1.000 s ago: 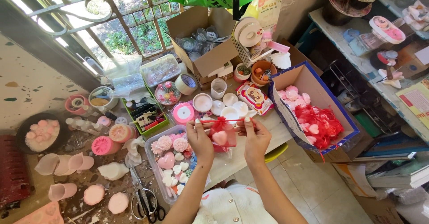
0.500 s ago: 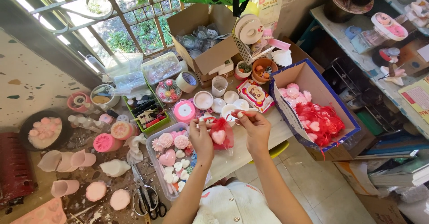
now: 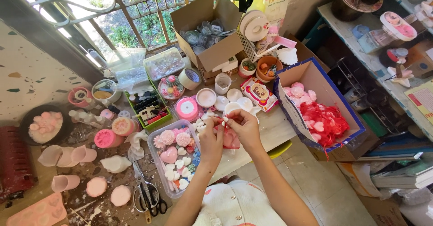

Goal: The person is shown hand-crafting or assembling small decorative items that appear to be heart-shaped scented wax melts or small candles, decorating them with small artificial flowers and packaging them.

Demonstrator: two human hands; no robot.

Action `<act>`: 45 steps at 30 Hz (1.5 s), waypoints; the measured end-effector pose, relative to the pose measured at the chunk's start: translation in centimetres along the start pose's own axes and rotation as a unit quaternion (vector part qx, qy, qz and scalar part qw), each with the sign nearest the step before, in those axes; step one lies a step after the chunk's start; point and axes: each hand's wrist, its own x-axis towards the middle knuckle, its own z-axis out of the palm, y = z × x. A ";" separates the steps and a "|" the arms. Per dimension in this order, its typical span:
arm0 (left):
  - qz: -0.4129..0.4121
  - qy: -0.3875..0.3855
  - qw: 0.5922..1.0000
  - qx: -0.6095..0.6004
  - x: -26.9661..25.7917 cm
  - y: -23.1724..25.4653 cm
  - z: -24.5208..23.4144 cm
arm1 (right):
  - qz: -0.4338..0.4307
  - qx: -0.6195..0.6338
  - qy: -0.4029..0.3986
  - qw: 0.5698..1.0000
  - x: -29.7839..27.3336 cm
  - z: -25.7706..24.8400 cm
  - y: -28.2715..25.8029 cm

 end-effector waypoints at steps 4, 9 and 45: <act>0.023 -0.011 1.000 0.017 0.0 -0.7 0.3 | 0.043 -0.021 0.005 0.999 -0.4 1.2 -1.6; -0.097 -0.007 0.981 -0.166 0.1 -7.4 2.3 | 0.041 0.034 0.022 0.998 -0.2 0.7 -1.6; -0.125 -0.257 0.886 -0.366 3.1 6.6 -1.2 | -0.074 0.019 0.053 0.996 -3.0 -4.4 -9.9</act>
